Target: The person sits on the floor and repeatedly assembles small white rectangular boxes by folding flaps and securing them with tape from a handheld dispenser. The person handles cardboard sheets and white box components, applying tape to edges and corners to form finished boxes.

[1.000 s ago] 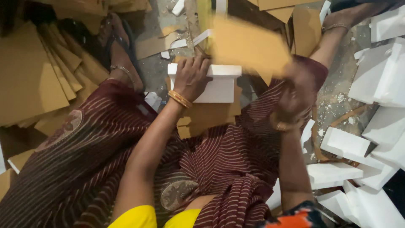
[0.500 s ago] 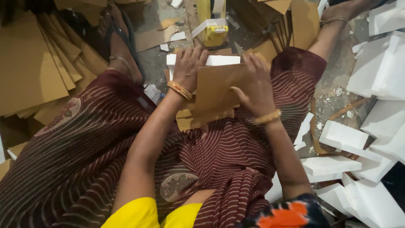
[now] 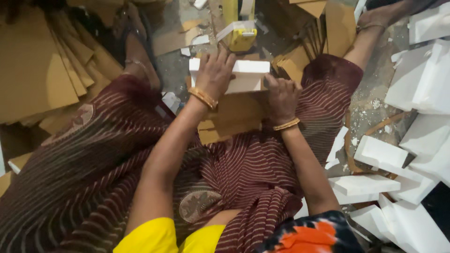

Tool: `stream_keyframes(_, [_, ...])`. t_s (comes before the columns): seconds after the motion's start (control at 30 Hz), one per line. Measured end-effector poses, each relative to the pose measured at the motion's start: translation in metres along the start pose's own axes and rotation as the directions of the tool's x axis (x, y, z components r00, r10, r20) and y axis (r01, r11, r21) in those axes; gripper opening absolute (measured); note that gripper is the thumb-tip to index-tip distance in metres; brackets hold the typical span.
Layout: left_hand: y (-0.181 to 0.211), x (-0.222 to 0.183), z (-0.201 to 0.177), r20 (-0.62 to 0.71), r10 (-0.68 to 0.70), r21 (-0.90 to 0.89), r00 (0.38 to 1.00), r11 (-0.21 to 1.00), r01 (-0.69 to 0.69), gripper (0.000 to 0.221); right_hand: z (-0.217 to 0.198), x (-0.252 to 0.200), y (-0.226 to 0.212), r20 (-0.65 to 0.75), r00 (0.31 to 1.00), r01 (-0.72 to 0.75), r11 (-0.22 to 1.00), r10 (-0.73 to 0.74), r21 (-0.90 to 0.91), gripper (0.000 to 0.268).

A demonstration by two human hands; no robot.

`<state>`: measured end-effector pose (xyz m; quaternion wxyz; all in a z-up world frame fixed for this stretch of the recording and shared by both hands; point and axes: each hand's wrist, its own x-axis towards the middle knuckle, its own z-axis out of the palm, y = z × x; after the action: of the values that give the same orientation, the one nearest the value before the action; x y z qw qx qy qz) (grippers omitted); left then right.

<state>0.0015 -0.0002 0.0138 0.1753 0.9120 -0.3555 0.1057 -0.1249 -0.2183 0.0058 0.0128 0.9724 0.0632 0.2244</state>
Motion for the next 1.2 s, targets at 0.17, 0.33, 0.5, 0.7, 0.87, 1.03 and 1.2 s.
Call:
stream_keyframes(0.17, [-0.004,0.011,-0.012,0.266,-0.070,-0.161,0.962,0.980,0.116,0.050,-0.031,-0.008,-0.006,0.074,0.994,0.067,0.982,-0.081,0.176,0.044])
stream_keyframes(0.33, [-0.015,0.027,-0.011,0.503,-0.065,-0.208,0.862,0.959,0.194,0.046,-0.037,0.005,-0.031,0.054,0.972,0.205,0.942,-0.227,0.266,0.038])
stream_keyframes(0.5, [-0.026,0.029,-0.005,0.493,-0.052,-0.294,0.869,0.929,0.222,0.041,0.001,0.038,-0.044,0.038,0.985,0.150,0.947,-0.168,0.285,0.053])
stream_keyframes(0.7, [-0.021,0.025,-0.002,0.485,0.008,-0.200,0.874,0.975,0.102,0.064,0.031,0.048,-0.056,-0.115,0.989,0.111,0.976,-0.091,0.189,0.066])
stream_keyframes(0.87, [-0.006,0.002,-0.004,0.073,0.033,-0.005,0.997,0.999,-0.032,0.048,0.030,0.046,-0.060,-0.019,1.000,-0.015,0.968,0.021,0.252,0.082])
stream_keyframes(1.03, [-0.009,-0.003,0.002,0.010,0.073,0.014,0.997,0.997,-0.073,0.037,0.008,0.028,-0.028,0.033,0.983,-0.172,0.856,0.178,0.488,0.113])
stream_keyframes(1.2, [-0.007,-0.001,-0.001,-0.050,0.070,-0.074,0.996,0.995,-0.073,0.032,0.034,0.030,0.009,0.255,0.932,-0.351,0.466,0.257,0.812,0.097])
